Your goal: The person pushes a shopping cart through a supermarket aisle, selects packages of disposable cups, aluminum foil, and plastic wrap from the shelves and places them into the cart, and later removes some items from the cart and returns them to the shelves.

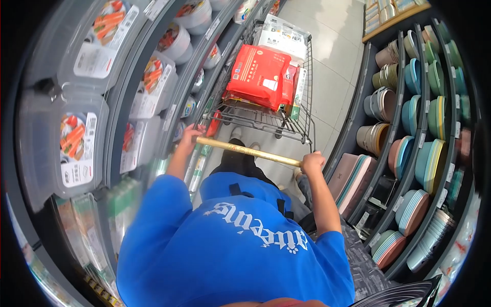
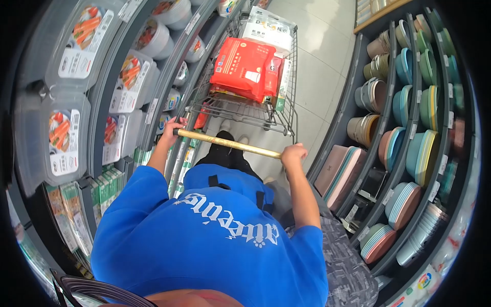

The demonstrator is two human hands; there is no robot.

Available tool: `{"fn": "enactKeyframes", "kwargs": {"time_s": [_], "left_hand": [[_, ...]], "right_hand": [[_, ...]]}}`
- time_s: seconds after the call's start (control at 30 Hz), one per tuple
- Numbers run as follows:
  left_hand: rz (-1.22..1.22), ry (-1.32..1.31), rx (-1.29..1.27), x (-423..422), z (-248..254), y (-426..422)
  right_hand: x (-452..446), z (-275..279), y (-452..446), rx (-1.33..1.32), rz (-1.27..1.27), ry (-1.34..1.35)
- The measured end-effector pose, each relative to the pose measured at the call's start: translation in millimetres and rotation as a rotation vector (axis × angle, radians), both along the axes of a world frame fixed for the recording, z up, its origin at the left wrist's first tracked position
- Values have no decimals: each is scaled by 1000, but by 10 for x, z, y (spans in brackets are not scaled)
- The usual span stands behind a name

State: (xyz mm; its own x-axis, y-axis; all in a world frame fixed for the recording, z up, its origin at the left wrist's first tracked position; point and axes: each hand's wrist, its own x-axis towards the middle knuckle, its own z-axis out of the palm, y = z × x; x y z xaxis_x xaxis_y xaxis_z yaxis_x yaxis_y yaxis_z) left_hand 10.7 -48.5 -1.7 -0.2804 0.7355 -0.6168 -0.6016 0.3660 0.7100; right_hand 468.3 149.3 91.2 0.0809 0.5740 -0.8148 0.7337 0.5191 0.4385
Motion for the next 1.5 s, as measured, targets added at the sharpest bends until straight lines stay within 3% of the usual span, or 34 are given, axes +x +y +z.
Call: {"fn": "enactKeyframes", "kwargs": {"time_s": [0.5, 0.83, 1.13, 1.33, 1.5], "left_hand": [[91, -61, -21, 300, 98, -1450], [-59, 182, 59, 557, -30, -2587], [-26, 267, 92, 665, -125, -3642], [19, 279, 89, 779, -111, -4207], [102, 199, 112, 850, -179, -4688]], "right_hand": [[197, 57, -1371, -102, 99, 1], [430, 90, -2322, -89, 77, -56], [795, -55, -3354, -24, 139, 187], [601, 15, -3962, -71, 70, -25], [624, -420, -4240, -302, 22, -352]]}}
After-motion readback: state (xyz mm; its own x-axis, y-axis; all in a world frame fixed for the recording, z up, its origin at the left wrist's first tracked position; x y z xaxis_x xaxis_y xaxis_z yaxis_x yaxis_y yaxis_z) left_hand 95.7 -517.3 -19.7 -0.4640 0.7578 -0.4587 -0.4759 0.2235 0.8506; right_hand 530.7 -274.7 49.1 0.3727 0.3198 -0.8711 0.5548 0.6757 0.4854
